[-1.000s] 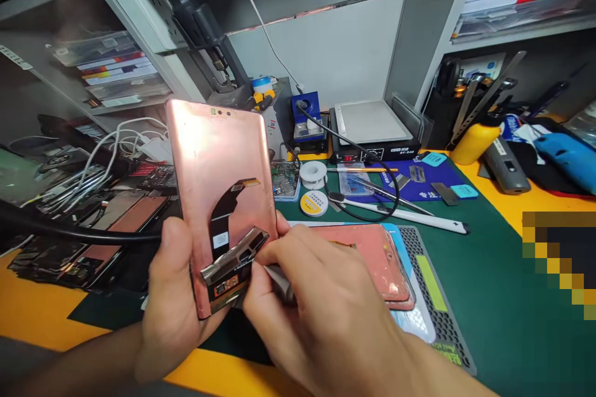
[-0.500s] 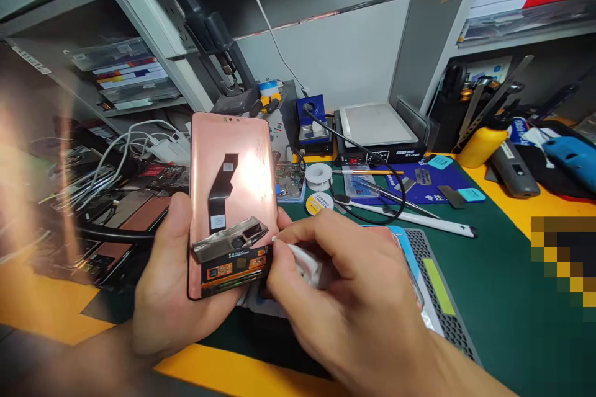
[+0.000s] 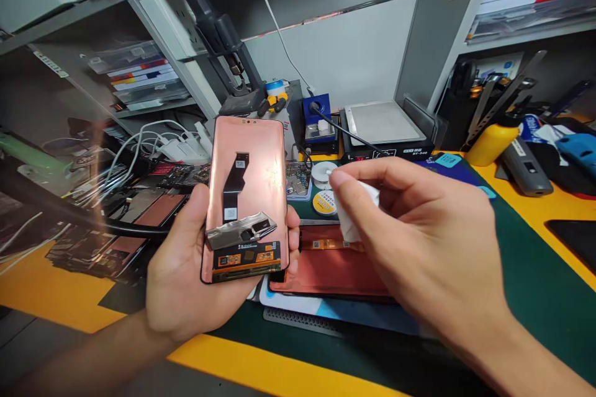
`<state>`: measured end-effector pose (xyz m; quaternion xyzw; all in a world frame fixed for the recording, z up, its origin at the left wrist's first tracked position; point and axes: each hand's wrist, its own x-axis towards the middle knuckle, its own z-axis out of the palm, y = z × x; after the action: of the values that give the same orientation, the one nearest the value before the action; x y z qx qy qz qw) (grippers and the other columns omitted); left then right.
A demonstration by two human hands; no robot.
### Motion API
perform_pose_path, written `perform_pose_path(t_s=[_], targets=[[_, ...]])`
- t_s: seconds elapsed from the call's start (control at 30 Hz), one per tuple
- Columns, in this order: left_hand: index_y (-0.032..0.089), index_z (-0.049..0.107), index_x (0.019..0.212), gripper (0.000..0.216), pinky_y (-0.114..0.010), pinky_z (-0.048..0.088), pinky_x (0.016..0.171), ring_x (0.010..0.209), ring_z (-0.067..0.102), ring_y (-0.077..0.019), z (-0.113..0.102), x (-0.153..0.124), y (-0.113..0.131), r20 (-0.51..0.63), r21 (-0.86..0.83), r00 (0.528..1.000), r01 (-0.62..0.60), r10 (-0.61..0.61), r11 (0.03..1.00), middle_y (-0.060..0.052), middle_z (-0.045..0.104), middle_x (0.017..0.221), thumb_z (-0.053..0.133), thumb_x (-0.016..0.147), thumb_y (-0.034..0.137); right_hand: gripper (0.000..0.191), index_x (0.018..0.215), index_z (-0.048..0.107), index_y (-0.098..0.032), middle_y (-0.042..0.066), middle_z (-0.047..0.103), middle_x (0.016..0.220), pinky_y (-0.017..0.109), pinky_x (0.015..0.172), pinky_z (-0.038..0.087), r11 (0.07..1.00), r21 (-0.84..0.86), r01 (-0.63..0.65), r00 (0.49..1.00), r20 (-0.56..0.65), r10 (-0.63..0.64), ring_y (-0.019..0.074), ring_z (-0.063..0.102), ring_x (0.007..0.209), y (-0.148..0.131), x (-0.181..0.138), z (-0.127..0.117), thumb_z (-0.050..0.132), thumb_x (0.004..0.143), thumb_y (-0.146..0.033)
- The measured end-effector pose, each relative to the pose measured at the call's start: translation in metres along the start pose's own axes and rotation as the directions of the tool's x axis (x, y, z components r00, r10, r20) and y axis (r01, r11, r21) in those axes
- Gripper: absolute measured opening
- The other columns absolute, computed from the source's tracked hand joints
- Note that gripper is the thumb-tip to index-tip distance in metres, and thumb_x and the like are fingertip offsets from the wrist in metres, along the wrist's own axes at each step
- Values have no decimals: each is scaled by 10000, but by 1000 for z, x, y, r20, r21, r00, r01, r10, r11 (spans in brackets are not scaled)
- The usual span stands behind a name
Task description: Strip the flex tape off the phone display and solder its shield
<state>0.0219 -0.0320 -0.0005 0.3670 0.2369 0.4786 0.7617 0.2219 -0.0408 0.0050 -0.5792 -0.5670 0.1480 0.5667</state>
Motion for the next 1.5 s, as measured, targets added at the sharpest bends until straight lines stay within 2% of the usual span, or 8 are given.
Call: perform_pose_path(t_s=[0.2,0.33,0.47,0.63,0.8,1.03,1.23,1.5], targets=[[101,691,1162,705,-367,577,610,744,694,-267,4,-1,4,-85,-1,995,52,-52,999,-181,731,925,236,1026,623,270,986,831,-241,24,726,722,318,539,428,978,-205,-43,961,-277,-16,123,572,558,9,25,-16,742,896,-480],[99,751,1043,713,-370,592,622,769,713,-282,5,-5,6,-131,30,987,92,-88,995,-184,741,916,251,1033,607,348,1030,813,-118,44,700,693,354,576,392,938,-298,-177,947,-313,79,123,540,582,16,46,-30,650,910,-401],[145,765,1126,647,-462,630,654,808,739,-346,4,-9,9,-146,90,989,36,-23,995,-189,772,941,293,1032,578,334,943,816,-69,90,726,693,326,612,426,858,-477,-191,979,-158,130,155,604,616,37,68,-50,621,913,-339],[150,775,1136,614,-460,653,679,802,746,-338,5,-11,14,-160,133,987,32,-10,991,-180,799,952,318,1039,549,288,747,777,-126,23,648,526,276,583,455,775,-599,-202,966,9,258,136,585,529,67,82,-70,669,932,-318],[190,752,1244,511,-471,676,722,834,771,-339,7,-6,17,-226,123,973,-23,50,992,-162,822,1012,397,1036,495,314,904,714,-139,-3,712,788,305,678,580,743,-639,-201,926,123,357,138,676,671,80,86,-75,666,1005,-434],[233,590,1459,495,-457,671,715,870,786,-322,16,7,13,-191,169,975,-84,116,982,-166,811,970,351,1061,402,259,1108,711,-147,76,735,1106,384,840,612,738,-657,-153,918,183,353,202,720,945,90,88,-71,674,1009,-383],[188,668,1331,410,-462,655,750,792,767,-304,20,12,15,-14,173,1000,-11,13,985,-139,810,963,445,1039,370,256,1145,706,-161,87,725,1167,413,893,603,742,-657,-129,925,191,329,218,713,1013,98,88,-65,677,1007,-374],[218,537,1498,523,-494,645,693,798,781,-331,25,21,22,-35,218,993,-99,109,971,-225,799,1039,346,1057,425,254,1140,705,-158,69,734,1133,404,856,614,817,-570,-93,926,253,282,206,722,967,95,86,-61,670,1012,-375]])
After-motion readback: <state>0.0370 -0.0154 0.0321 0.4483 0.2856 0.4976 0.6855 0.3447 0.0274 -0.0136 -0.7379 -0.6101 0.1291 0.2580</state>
